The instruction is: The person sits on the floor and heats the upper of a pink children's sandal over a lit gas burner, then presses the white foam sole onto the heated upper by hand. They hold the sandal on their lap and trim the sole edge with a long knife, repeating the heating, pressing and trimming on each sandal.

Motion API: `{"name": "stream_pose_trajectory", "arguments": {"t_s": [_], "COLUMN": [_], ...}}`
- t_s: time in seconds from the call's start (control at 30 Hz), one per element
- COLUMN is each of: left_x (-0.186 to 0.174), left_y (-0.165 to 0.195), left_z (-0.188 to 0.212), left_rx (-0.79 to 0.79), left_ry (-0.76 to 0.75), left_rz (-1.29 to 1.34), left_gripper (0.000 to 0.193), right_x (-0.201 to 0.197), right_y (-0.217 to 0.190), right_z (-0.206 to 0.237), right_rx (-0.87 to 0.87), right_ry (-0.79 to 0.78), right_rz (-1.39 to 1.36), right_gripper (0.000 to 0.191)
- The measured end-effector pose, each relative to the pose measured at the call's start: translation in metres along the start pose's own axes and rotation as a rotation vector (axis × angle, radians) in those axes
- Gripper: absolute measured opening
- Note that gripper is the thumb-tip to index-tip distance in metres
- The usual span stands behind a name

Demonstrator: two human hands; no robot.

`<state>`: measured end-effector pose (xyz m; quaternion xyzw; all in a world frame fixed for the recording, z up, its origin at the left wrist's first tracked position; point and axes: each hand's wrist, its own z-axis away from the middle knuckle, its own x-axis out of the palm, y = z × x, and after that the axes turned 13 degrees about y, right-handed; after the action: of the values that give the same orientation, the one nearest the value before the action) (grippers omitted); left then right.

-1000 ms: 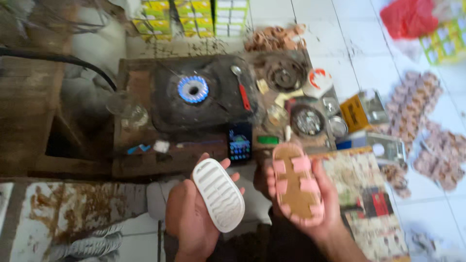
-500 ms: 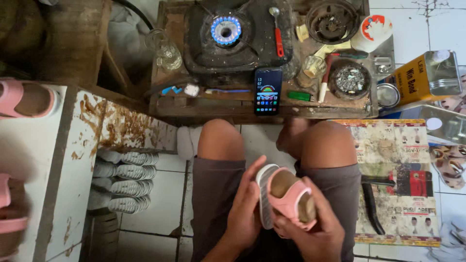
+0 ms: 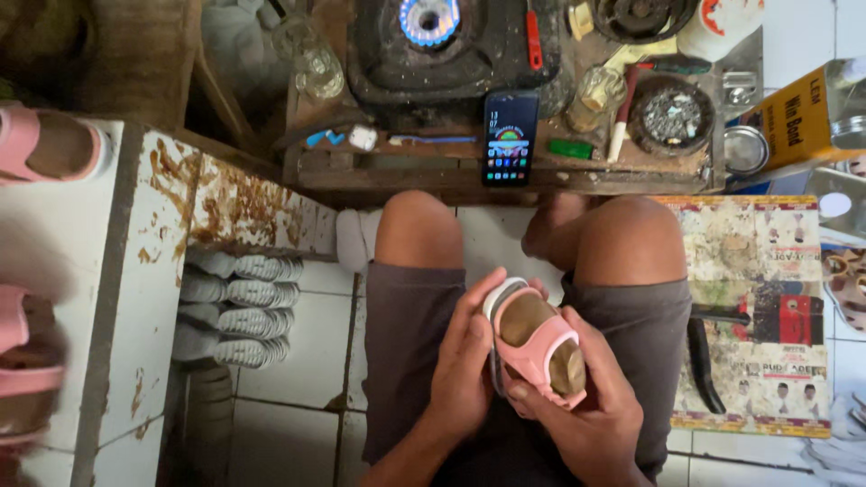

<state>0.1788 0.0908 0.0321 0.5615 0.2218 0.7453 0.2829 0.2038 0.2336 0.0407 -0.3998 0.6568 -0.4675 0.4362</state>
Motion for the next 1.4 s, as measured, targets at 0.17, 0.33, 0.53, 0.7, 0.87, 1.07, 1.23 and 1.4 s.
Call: {"name": "stream_pose_trajectory", "arguments": {"t_s": [0.17,0.33,0.53,0.7,0.87,1.07,1.23,1.4], "left_x": [0.0,-0.003,-0.001,0.0,-0.004,-0.009,-0.011,-0.012], "left_y": [0.0,0.001,0.003,0.001,-0.001,-0.002,-0.001,-0.001], "left_z": [-0.003,-0.004,-0.003,0.001,0.01,0.02,0.024,0.026], "left_rx": [0.017,0.008,0.011,0.053,0.115,0.156,0.182,0.198], "left_ry": [-0.003,0.049,0.074,0.022,-0.053,-0.122,-0.16,-0.158], "left_rz": [-0.017,-0.072,-0.069,-0.044,-0.061,-0.015,-0.022,-0.021], "left_gripper": [0.052,0.053,0.053,0.053,0.053,0.055,0.054,0.053], "right_x": [0.002,0.003,0.006,0.013,0.012,0.006,0.002,-0.001], "right_y": [0.0,0.0,-0.004,-0.013,-0.017,-0.017,-0.014,-0.016], "right_z": [-0.002,-0.001,-0.003,-0.003,-0.001,0.005,0.01,0.014], "right_rx": [0.037,0.07,0.024,-0.118,-0.361,-0.415,-0.413,-0.351], "right_ry": [-0.002,0.0,0.009,0.062,0.051,0.008,-0.003,-0.046], "right_rz": [-0.094,0.005,0.09,0.118,0.074,0.037,0.089,0.118], "right_gripper": [0.084,0.087,0.085,0.085,0.089,0.086,0.086,0.086]}}
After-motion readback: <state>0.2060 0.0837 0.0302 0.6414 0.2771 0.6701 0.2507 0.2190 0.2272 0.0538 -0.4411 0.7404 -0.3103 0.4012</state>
